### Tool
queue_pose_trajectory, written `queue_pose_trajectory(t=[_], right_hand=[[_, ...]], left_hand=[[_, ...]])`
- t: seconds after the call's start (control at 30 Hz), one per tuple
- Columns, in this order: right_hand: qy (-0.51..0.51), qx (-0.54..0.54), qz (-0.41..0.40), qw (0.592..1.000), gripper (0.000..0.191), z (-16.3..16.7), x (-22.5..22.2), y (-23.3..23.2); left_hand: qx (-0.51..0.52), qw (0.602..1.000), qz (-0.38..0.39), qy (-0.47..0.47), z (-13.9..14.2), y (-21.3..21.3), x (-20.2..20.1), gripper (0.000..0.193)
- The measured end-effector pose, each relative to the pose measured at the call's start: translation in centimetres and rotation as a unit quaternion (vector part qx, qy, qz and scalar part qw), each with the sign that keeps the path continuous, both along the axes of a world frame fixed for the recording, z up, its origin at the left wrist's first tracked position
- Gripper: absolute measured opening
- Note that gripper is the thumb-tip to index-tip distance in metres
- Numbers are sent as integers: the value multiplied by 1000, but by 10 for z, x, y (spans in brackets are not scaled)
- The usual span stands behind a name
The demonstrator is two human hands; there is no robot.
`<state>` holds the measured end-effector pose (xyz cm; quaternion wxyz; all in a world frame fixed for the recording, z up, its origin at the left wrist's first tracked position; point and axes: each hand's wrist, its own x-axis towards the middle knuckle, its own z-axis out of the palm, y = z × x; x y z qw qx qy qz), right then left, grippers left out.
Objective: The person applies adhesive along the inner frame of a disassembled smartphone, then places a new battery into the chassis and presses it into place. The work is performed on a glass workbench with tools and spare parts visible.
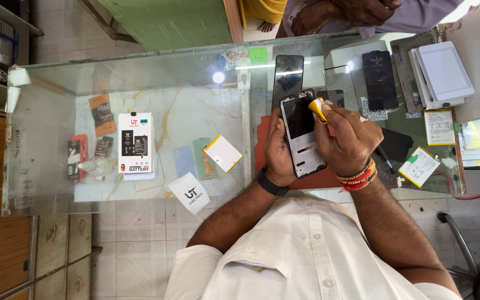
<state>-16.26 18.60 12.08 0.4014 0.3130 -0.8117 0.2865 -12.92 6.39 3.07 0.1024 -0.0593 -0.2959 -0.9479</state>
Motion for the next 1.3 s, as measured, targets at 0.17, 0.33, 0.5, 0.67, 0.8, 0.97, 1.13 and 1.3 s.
queue_pose_trajectory(t=[0.17, 0.33, 0.5, 0.67, 0.8, 0.97, 1.13, 1.3], right_hand=[[0, 6, -3, 1000, 17, -2, -1, 0], [-4, 4, -4, 1000, 16, -1, -1, 0], [-8, 10, -11, 1000, 15, 0, -2, -1], [-10, 8, -12, 1000, 15, 1, -1, 0], [-9, 13, -17, 1000, 14, 0, 0, 1], [-5, 15, -17, 1000, 15, -2, -2, 1], [2, 24, -20, 1000, 16, -5, 0, 1], [-6, 26, -25, 999, 16, -5, 2, 0]], left_hand=[[-1, 1000, 0, 4, 2, -1, 0, 35], [11, 1000, -7, 0, 2, -1, 0, 35], [13, 1000, 2, -22, 3, 0, -1, 37], [9, 1000, 2, -7, 2, 0, -1, 37], [22, 1000, -1, -4, 2, 1, 0, 36], [-8, 1000, 8, -14, 3, 0, 0, 37], [-25, 999, 19, -13, 2, 1, 4, 35], [-24, 999, 19, -20, 1, 2, 5, 36]])
